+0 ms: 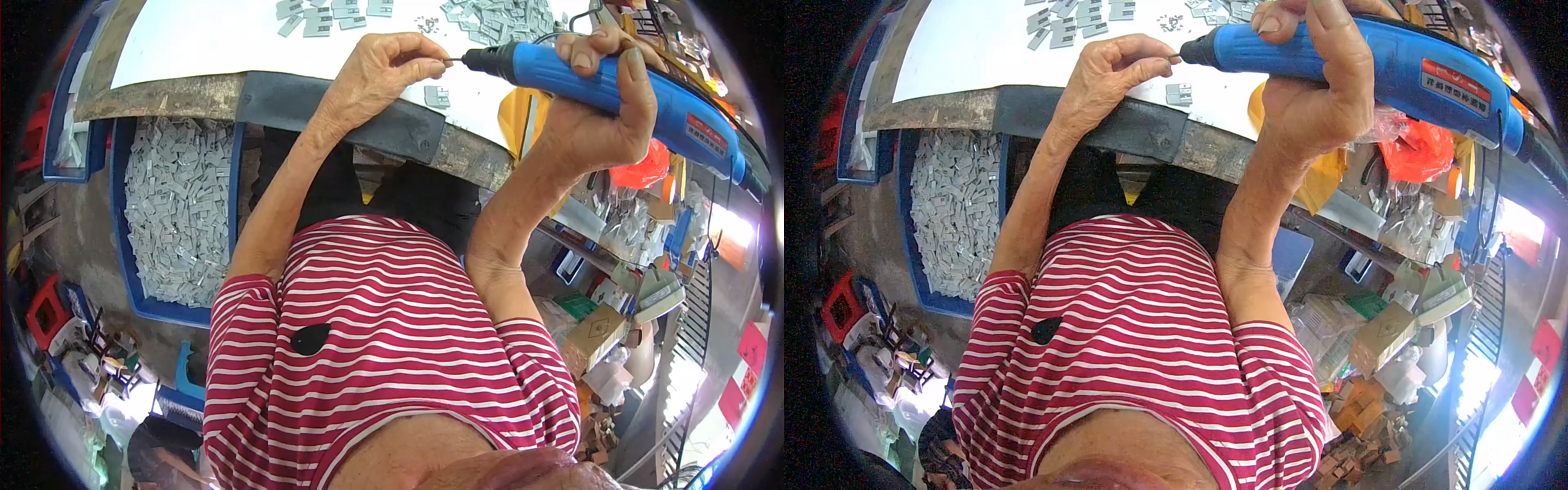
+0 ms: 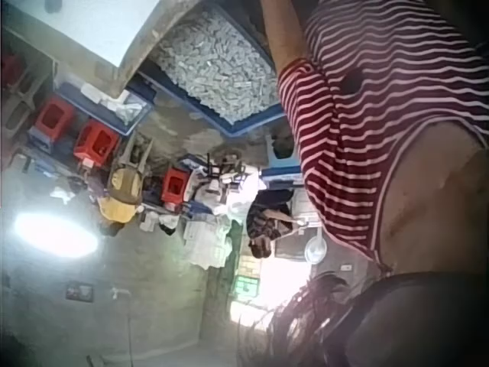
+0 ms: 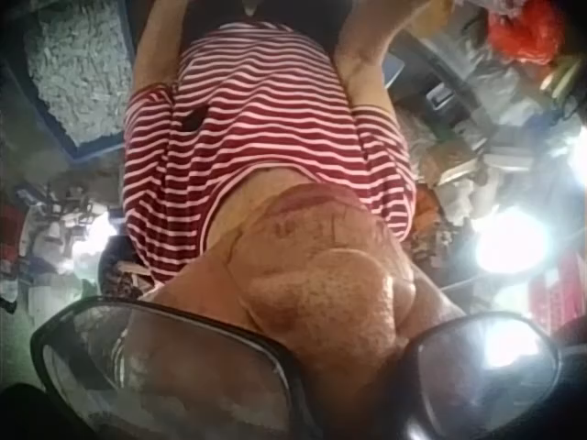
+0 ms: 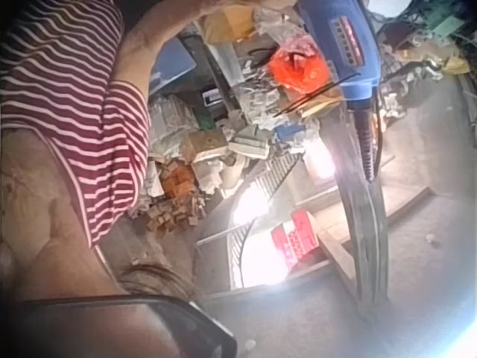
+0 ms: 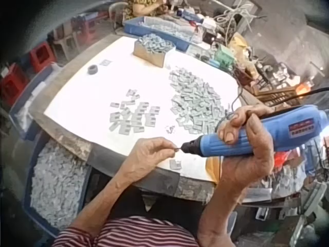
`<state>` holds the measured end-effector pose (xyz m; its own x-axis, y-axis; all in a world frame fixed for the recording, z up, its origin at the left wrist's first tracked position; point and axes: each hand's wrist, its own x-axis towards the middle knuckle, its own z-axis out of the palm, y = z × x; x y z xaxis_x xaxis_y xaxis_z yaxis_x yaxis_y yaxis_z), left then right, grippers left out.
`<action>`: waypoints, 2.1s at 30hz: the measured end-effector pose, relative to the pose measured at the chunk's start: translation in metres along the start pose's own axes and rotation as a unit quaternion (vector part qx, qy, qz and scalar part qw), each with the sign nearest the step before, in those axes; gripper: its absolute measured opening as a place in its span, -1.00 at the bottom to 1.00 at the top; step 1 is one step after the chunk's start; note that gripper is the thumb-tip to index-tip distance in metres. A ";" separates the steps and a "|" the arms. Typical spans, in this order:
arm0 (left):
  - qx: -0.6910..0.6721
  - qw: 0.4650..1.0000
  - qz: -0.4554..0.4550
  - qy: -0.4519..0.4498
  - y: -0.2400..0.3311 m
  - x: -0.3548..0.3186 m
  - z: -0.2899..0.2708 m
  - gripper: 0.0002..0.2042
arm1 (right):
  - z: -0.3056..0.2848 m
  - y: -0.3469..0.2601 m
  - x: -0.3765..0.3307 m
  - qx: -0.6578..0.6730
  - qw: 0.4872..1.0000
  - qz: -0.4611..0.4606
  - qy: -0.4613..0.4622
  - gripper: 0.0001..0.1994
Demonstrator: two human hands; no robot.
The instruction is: Using an electric screwdriver to attach small metal plates to electronic or mechanical components.
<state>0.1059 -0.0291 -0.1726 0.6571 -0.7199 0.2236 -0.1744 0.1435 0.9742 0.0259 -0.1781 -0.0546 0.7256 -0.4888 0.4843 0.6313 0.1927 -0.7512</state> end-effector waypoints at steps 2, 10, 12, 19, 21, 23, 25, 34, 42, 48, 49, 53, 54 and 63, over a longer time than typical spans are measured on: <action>-0.001 1.000 -0.002 0.008 -0.002 0.000 0.000 -0.79 | 0.000 0.000 0.000 -0.010 1.000 -0.006 -0.002 -0.82; 0.007 1.000 0.008 0.022 -0.001 -0.001 0.001 -0.79 | 0.001 0.001 0.000 -0.021 1.000 -0.004 -0.010 -0.81; 0.008 1.000 0.006 0.022 -0.001 -0.001 0.001 -0.80 | -0.001 0.001 0.000 -0.019 1.000 -0.004 -0.015 -0.81; 0.010 1.000 0.021 0.021 -0.004 -0.001 0.001 -0.81 | 0.001 0.002 -0.001 -0.020 1.000 -0.001 -0.021 -0.81; 0.014 0.999 0.023 0.020 -0.005 -0.001 0.002 -0.81 | 0.001 0.002 -0.002 -0.024 0.999 -0.002 -0.020 -0.81; 0.022 0.999 0.029 0.023 -0.005 -0.002 0.001 -0.84 | 0.002 0.002 -0.003 -0.028 0.999 -0.002 -0.020 -0.81; 0.028 0.999 0.030 0.023 -0.001 -0.002 0.001 -0.85 | 0.004 0.003 -0.003 -0.032 0.999 -0.002 -0.013 -0.82; 0.061 0.997 0.032 0.027 0.001 -0.002 0.001 -0.86 | 0.003 0.007 -0.006 -0.005 1.000 0.007 -0.008 -0.79; 0.049 0.998 0.036 0.020 -0.003 -0.002 0.002 -0.82 | 0.004 0.006 -0.006 -0.018 1.000 0.002 0.014 -0.81; 0.068 0.997 0.020 0.011 -0.004 -0.002 0.001 -0.81 | 0.003 0.006 -0.005 -0.031 0.999 -0.002 0.016 -0.83; 0.073 0.997 0.021 0.009 -0.004 -0.002 0.001 -0.80 | 0.004 0.006 -0.005 -0.029 0.999 -0.002 0.021 -0.83; 0.080 0.996 0.029 0.013 -0.002 -0.002 0.001 -0.80 | 0.004 0.005 -0.005 -0.035 0.999 -0.002 0.027 -0.83; 0.079 0.996 0.029 0.012 -0.001 -0.002 0.001 -0.80 | 0.004 0.005 -0.005 -0.031 0.999 0.000 0.026 -0.83; 0.223 0.954 0.141 0.145 -0.016 0.003 0.004 -0.85 | 0.000 0.014 -0.003 -0.067 0.997 -0.019 0.024 -0.84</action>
<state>0.1075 -0.0366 -0.1878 0.7022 -0.4675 0.5370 -0.6262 -0.0466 0.7783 0.0328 -0.1737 -0.0661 0.6851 -0.5352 0.4941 0.6139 0.0592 -0.7871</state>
